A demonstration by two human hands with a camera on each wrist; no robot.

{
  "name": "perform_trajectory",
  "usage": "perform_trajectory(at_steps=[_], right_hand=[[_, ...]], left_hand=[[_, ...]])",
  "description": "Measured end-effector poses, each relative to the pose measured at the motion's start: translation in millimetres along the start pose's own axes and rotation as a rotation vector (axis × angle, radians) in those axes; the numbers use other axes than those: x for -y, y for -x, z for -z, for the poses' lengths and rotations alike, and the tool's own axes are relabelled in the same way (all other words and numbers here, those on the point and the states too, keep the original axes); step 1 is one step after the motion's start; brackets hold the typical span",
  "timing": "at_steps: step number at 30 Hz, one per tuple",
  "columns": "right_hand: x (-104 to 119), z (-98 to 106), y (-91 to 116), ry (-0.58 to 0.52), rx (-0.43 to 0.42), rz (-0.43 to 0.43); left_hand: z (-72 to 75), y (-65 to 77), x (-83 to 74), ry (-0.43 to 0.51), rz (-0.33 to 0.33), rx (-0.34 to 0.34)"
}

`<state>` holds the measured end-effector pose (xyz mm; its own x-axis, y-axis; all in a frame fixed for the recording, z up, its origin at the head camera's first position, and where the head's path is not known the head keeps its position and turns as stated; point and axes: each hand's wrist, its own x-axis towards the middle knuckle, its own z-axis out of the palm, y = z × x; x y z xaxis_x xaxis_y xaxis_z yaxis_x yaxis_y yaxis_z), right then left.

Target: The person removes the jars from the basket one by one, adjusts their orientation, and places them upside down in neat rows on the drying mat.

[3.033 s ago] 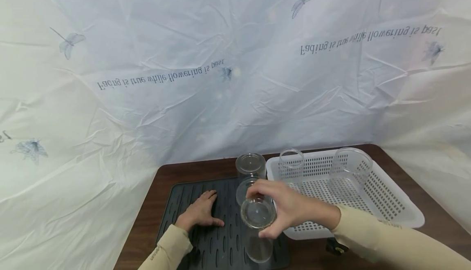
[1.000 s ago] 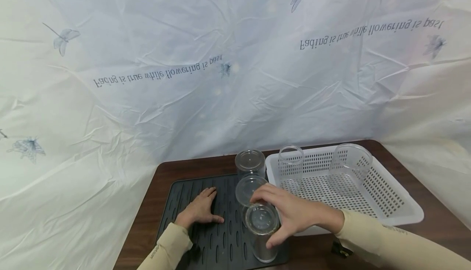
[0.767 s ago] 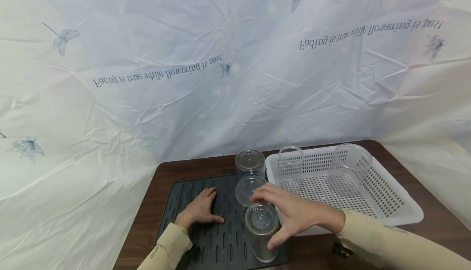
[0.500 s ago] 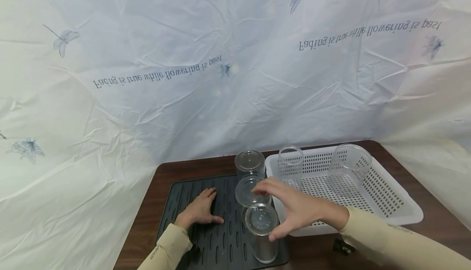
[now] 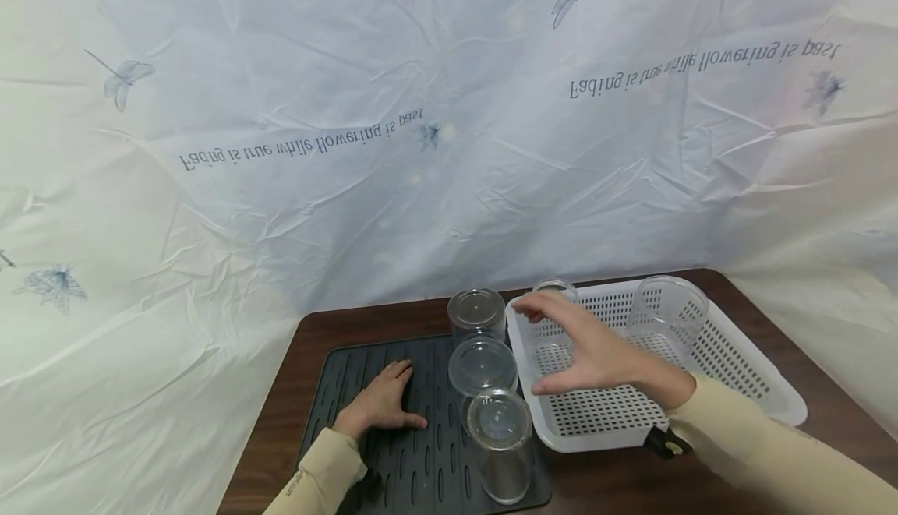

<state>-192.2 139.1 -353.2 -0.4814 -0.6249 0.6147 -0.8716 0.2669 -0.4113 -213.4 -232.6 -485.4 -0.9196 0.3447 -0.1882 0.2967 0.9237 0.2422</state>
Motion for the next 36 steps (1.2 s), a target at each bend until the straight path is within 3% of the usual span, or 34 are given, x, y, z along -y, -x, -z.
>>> perform_trajectory(at_steps=[17,27,31,36], right_hand=[[-38.9,61.4,26.6,0.121,-0.244,-0.384],[-62.0,92.5,56.6,0.214,-0.200,-0.705],[-75.9,98.9,71.3,0.242,-0.186,-0.779],[-88.6,105.5,87.7,0.260,-0.191,-0.810]], left_hand=[[-3.1,-1.7,3.2,0.015,-0.011,0.004],[-3.6,-1.3,4.5,0.011,0.000,0.002],[-4.5,-1.9,4.9,-0.002,0.004,0.009],[-4.3,-2.8,4.4,0.003,0.000,0.011]])
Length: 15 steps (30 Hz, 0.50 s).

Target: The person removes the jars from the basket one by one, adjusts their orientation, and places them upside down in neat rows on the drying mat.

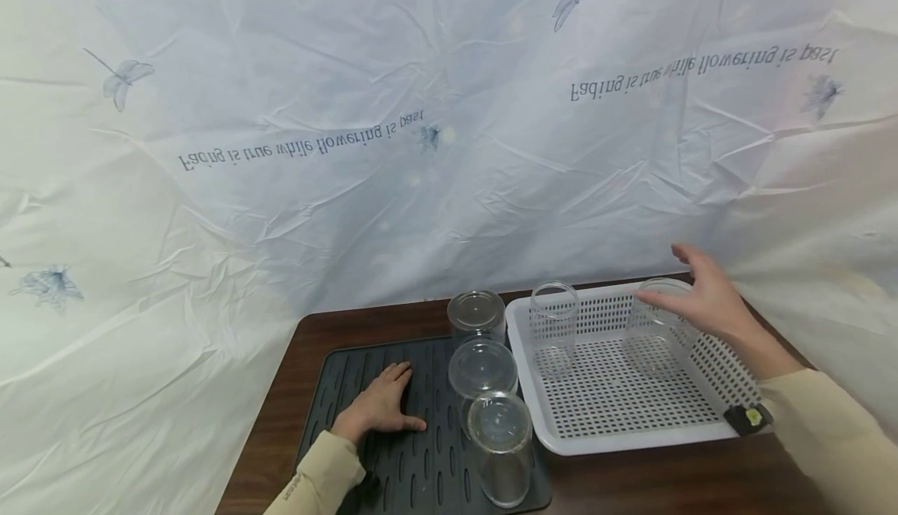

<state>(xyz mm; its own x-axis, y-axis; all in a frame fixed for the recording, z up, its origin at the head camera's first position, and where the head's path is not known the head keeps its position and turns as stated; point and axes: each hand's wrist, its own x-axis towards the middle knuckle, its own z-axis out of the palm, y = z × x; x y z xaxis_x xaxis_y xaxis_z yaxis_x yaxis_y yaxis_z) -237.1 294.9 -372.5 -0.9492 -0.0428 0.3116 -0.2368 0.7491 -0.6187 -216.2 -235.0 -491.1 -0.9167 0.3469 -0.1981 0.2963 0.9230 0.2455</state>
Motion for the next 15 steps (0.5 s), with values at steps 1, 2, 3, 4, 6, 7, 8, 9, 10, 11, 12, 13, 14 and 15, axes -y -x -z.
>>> perform_trajectory(at_steps=[1,2,3,4,6,7,8,9,10,11,12,13,14,15], right_hand=[[-2.9,1.0,-0.1,0.000,-0.004,0.001],[-5.3,1.9,-0.3,0.000,-0.009,0.002],[-7.1,2.9,-0.4,0.002,-0.011,0.003],[-8.6,3.9,-0.8,0.004,-0.016,0.002],[-10.9,5.4,-1.3,0.014,-0.017,0.001],[-11.7,6.3,-1.4,0.018,-0.014,0.001],[-12.6,6.9,-1.5,0.022,-0.008,-0.003],[-13.5,7.6,-1.3,0.025,-0.003,-0.005],[-14.5,8.3,-1.2,0.027,0.004,-0.006],[-15.5,9.0,-0.9,0.026,0.013,-0.008],[-16.8,9.7,-0.8,0.023,0.020,-0.008],[-18.1,10.2,-0.5,0.020,0.030,-0.010],[-19.6,10.6,-0.2,0.018,0.041,-0.013],[-20.9,11.0,0.2,0.016,0.056,-0.018]], left_hand=[[-0.1,0.1,-0.1,0.002,-0.001,-0.001],[-0.1,0.0,-0.2,0.003,-0.002,-0.003],[-0.3,0.1,-0.2,0.004,-0.003,-0.004],[-0.4,0.3,-0.2,0.005,-0.004,-0.005],[-0.7,0.5,-0.1,0.008,-0.007,-0.008],[-0.8,0.5,0.0,0.008,-0.007,-0.008],[-0.9,0.5,0.1,0.009,-0.007,-0.009],[-0.8,0.5,0.1,0.011,-0.007,-0.008],[-0.8,0.8,0.0,0.011,-0.006,-0.007],[-0.6,0.6,-0.2,0.010,-0.006,-0.008],[-0.6,0.8,-0.3,0.010,-0.002,-0.006],[-0.3,0.8,-0.6,0.009,-0.001,-0.007],[-0.3,1.1,-0.8,0.011,0.002,-0.006],[-0.3,1.2,-0.8,0.011,0.003,-0.006]])
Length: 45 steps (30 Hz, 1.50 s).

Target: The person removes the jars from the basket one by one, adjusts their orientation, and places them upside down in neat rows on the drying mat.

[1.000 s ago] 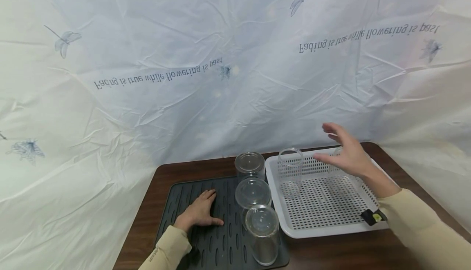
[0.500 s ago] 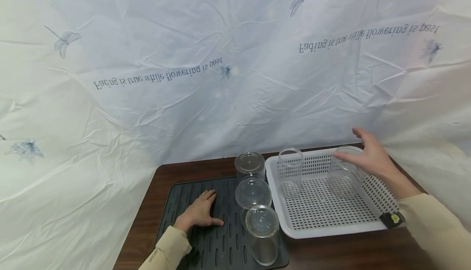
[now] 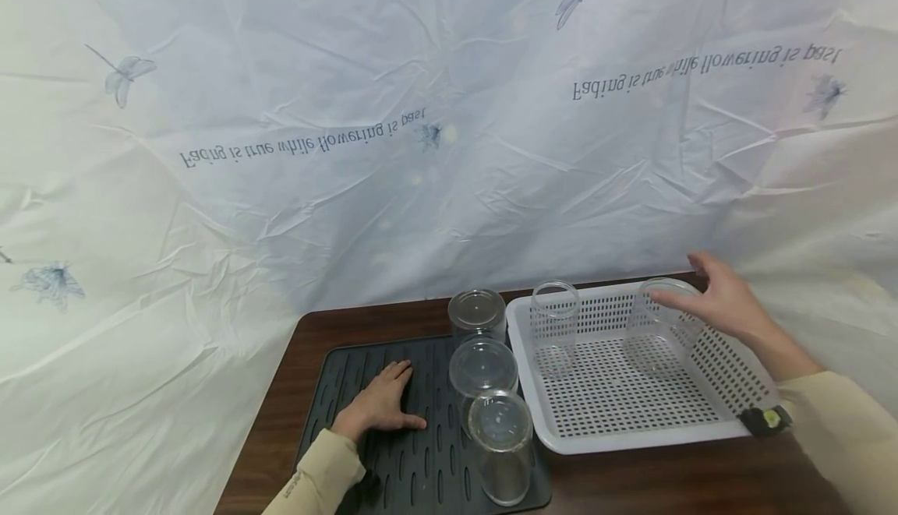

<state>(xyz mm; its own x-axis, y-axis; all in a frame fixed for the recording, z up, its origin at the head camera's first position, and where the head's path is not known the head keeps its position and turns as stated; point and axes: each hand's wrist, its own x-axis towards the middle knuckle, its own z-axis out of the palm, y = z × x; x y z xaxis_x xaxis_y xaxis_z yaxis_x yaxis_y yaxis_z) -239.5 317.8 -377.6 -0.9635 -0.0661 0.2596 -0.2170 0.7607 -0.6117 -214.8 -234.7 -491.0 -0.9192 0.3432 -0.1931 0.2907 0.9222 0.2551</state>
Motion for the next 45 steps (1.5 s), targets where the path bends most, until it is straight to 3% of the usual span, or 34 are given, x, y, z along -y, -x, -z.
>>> perform_trajectory(at_steps=[7,14,20,29,38,45], right_hand=[[-4.8,1.3,4.4,-0.022,0.164,-0.053],[-8.5,-1.7,7.6,0.028,0.206,-0.075],[-19.2,-12.2,10.4,-0.003,0.267,-0.144],[-35.4,-25.0,13.7,-0.141,0.247,-0.146],[-45.7,-32.7,13.1,-0.347,0.283,-0.108],[-49.5,-36.9,12.4,-0.334,0.310,-0.087]], left_hand=[[-1.0,0.7,0.2,-0.003,0.005,0.001],[0.1,2.7,-0.7,0.016,-0.009,-0.015],[2.6,4.4,-2.2,0.019,-0.005,-0.015],[1.7,5.3,-2.2,0.023,-0.010,-0.014],[0.3,5.1,-1.1,0.027,-0.014,-0.011],[0.6,4.5,-0.8,0.020,-0.010,-0.014]])
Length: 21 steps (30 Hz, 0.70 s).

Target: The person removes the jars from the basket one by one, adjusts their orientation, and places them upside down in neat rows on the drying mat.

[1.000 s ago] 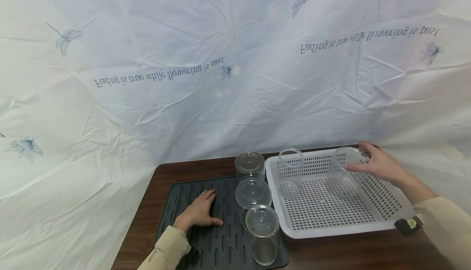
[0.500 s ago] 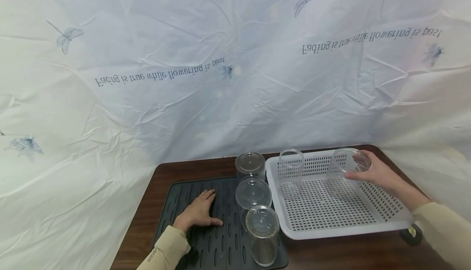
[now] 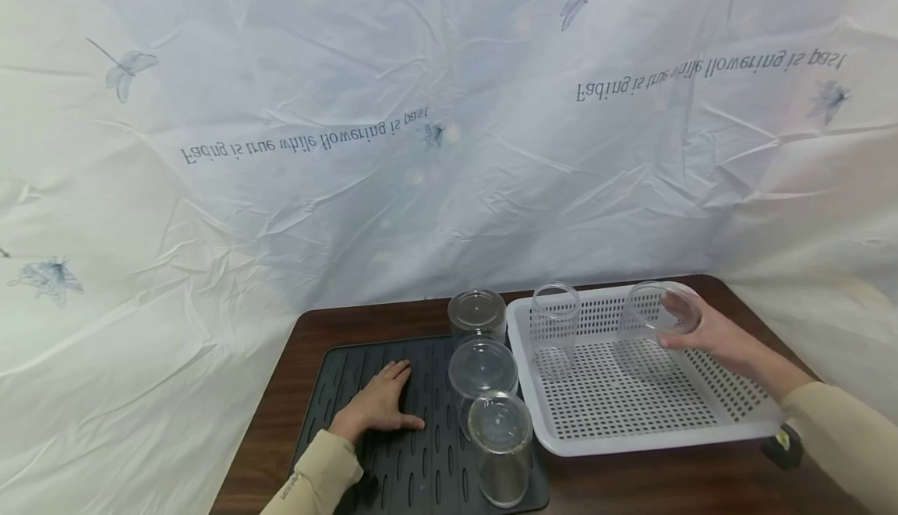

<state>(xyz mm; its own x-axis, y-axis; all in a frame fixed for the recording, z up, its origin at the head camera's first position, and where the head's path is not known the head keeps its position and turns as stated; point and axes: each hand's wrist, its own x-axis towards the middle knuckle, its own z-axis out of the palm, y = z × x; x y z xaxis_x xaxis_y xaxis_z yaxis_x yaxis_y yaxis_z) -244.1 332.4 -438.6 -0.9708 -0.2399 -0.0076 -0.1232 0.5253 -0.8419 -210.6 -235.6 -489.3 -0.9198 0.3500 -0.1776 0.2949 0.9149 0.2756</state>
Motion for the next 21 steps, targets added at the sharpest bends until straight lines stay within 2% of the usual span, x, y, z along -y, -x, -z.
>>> perform_trajectory(at_steps=[10,21], right_hand=[[-2.2,-1.1,-1.3,0.015,-0.066,0.003],[6.6,-2.4,0.3,0.071,-0.090,0.036]], left_hand=[[2.1,0.9,-1.3,0.001,-0.003,0.003],[1.3,0.4,1.1,-0.007,-0.009,0.015]])
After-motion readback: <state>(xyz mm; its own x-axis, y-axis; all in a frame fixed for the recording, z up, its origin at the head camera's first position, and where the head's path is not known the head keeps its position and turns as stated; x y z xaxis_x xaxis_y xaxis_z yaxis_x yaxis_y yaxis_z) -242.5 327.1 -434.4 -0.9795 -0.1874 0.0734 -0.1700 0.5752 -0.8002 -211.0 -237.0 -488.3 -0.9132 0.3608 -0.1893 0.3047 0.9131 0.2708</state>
